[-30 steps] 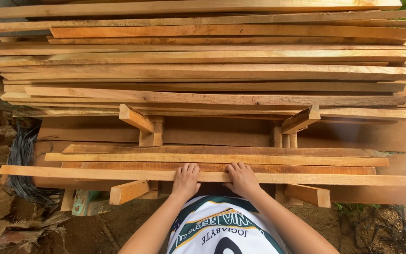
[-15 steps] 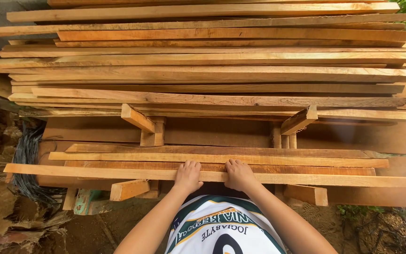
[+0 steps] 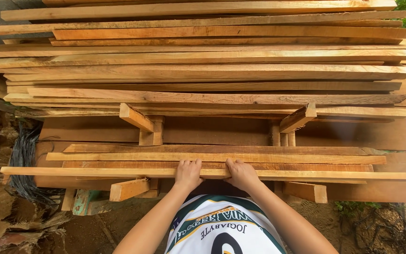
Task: Organizing and stacking thin wooden planks on a wooden workbench in a workshop.
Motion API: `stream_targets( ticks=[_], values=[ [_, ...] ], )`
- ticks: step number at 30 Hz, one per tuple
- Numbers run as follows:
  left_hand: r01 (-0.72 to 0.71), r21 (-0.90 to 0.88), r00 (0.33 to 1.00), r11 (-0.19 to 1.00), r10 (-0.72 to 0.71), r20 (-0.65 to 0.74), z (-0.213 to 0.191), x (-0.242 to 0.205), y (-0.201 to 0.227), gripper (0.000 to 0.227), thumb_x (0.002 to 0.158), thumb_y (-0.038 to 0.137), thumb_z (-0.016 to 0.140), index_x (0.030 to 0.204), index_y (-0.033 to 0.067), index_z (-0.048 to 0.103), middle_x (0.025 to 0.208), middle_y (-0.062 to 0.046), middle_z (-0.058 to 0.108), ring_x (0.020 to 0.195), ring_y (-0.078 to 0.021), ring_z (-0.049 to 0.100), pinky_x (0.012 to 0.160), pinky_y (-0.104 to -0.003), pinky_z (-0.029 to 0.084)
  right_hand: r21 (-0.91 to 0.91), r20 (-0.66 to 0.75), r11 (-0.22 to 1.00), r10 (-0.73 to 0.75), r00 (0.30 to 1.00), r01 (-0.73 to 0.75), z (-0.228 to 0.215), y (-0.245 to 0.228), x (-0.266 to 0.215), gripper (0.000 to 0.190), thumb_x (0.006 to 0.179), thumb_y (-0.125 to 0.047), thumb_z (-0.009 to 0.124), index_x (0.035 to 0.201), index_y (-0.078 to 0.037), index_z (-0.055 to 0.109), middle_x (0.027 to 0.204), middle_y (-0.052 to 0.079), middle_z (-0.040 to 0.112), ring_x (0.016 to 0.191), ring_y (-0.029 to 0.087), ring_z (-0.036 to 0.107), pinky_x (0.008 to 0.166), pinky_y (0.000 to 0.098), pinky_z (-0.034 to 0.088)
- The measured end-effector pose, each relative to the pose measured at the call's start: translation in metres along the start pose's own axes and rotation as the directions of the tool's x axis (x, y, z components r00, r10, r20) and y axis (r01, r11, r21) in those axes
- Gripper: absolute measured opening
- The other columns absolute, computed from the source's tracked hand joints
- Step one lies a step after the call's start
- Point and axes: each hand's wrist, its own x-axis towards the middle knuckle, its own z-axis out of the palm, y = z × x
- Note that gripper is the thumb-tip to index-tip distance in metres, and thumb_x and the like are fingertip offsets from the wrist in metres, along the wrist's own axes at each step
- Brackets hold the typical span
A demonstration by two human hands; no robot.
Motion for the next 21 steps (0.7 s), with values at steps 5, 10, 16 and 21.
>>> stream_targets(
  ticks=[5,10,16,21],
  values=[
    [-0.001,-0.119,0.999,0.993,0.007,0.051,-0.031,-0.015,-0.002,0.055,0.074,0.044,0.079,0.115,0.0166,0.054,0.104,-0.005,0.07,0.104,-0.0272,0.067,0.099,-0.043,0.041,0.042,-0.168,0.998,-0.031,0.985,0.038,0.001,-0.007,-0.01,0.05,0.08,-0.048,0.078,0.111,-0.021,0.05,0.097,0.004,0.074,0.103,0.025,0.067,0.083,0.0395,0.058],
    [0.019,-0.334,0.991,0.943,0.026,0.131,-0.047,-0.027,-0.013,0.056,0.083,0.046,0.077,0.129,0.0163,0.064,0.121,-0.001,0.064,0.12,-0.0243,0.058,0.104,-0.04,0.041,0.131,-0.287,0.989,-0.033,0.957,0.074,-0.005,-0.02,-0.022,0.042,0.085,-0.042,0.076,0.116,-0.018,0.062,0.106,0.004,0.068,0.106,0.025,0.061,0.082,0.0381,0.053],
    [-0.048,-0.17,0.993,0.984,0.065,0.096,-0.014,-0.03,-0.014,0.051,0.083,0.038,0.077,0.129,0.0224,0.061,0.125,0.004,0.056,0.126,-0.0192,0.05,0.101,-0.036,0.041,-0.065,-0.302,0.994,-0.105,0.947,0.09,0.033,-0.004,-0.007,0.046,0.075,-0.043,0.079,0.11,-0.021,0.061,0.112,-0.002,0.06,0.109,0.021,0.053,0.089,0.035,0.046],
    [-0.052,-0.164,0.998,0.985,0.056,0.02,0.005,-0.029,-0.018,0.048,0.078,0.033,0.079,0.122,0.0232,0.062,0.116,0.005,0.055,0.119,-0.0175,0.051,0.099,-0.036,0.041,-0.063,-0.367,0.988,-0.154,0.917,0.14,0.036,-0.001,-0.005,0.045,0.071,-0.038,0.083,0.105,-0.018,0.062,0.098,0.0,0.055,0.101,0.023,0.055,0.084,0.0356,0.047]
  ],
)
